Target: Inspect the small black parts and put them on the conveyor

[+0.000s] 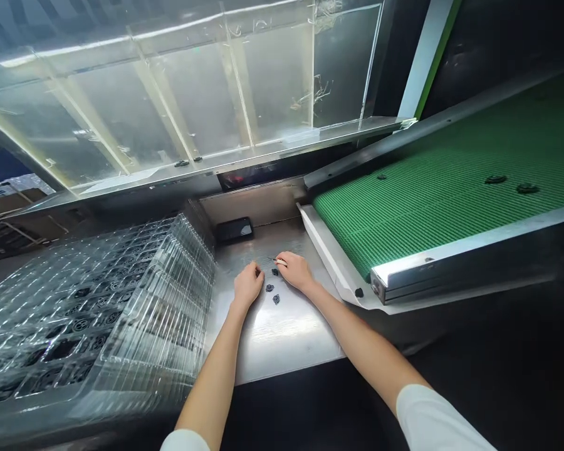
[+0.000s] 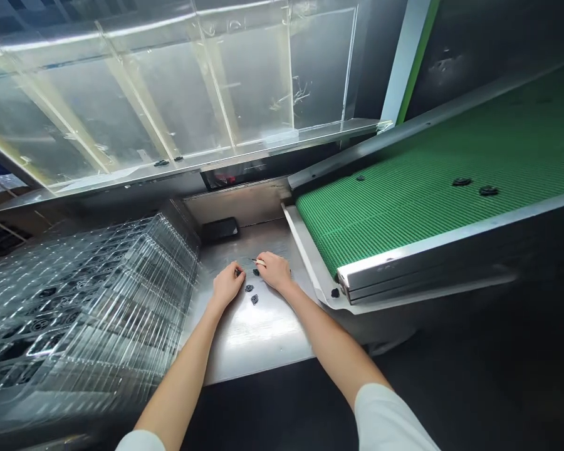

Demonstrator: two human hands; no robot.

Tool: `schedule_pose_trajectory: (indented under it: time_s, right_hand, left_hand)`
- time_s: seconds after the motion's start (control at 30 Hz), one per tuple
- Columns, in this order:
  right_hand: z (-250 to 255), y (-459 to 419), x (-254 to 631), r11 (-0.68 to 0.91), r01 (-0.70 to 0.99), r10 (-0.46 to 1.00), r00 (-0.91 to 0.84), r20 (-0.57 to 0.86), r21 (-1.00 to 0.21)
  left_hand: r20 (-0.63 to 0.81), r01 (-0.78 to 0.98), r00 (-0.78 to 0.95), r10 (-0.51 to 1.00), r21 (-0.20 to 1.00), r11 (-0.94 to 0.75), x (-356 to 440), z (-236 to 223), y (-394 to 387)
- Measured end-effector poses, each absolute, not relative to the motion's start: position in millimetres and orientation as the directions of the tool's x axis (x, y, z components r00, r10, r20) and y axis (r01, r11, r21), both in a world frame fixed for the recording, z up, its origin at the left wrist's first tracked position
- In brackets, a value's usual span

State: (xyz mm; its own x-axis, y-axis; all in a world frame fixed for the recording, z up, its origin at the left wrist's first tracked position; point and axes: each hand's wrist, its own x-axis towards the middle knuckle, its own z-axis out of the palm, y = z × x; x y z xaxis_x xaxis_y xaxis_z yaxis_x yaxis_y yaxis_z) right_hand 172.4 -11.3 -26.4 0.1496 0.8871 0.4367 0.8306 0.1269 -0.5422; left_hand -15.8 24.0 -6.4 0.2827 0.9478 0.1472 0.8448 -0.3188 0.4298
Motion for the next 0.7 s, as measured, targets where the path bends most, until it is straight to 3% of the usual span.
schedule_pose_trajectory:
  time_s: [0.07, 0.17, 0.23, 0.4, 0.57, 0.7]
  right_hand:
    - [-24.4, -13.6, 172.5, 0.126, 0.845, 0.906, 0.115, 0.406, -0.52]
    - [-20.9, -17.5, 171.0, 0.126, 0.889, 0.942, 0.032, 0.335, -0.441]
    - [-19.3, -19.1, 169.5, 0.119, 0.918, 0.96, -0.009, 0.278, -0.378]
    - [-21.8, -15.0, 168.9, 0.109, 0.91, 0.972, -0.013, 0.233, -0.401]
    - [-27.7, -8.9, 173.2, 0.128, 0.823, 0.951, 0.056, 0.303, -0.553]
    - [-25.4, -9.7, 171.4, 0.214, 0.647, 0.904, 0.153, 0.399, -0.732]
  left_hand:
    - [0.182, 0.741, 0.211, 0.96, 0.611, -0.279, -21.8, -11.1, 23.4]
    - [0.171, 0.396, 0.042, 0.984, 0.902, -0.173, -28.4, -15.3, 24.7]
    - [0.126, 0.14, -0.055, 0.99, 0.983, -0.117, -31.2, -14.7, 26.5]
    - [0.046, -0.218, -0.046, 0.998, 0.974, -0.055, -33.2, -5.3, 28.7]
    - [-0.064, -0.211, 0.085, 0.994, 0.974, 0.081, -24.6, -6.3, 22.0]
    - [-0.081, -0.265, 0.14, 0.987, 0.957, 0.116, -15.5, -12.0, 17.0]
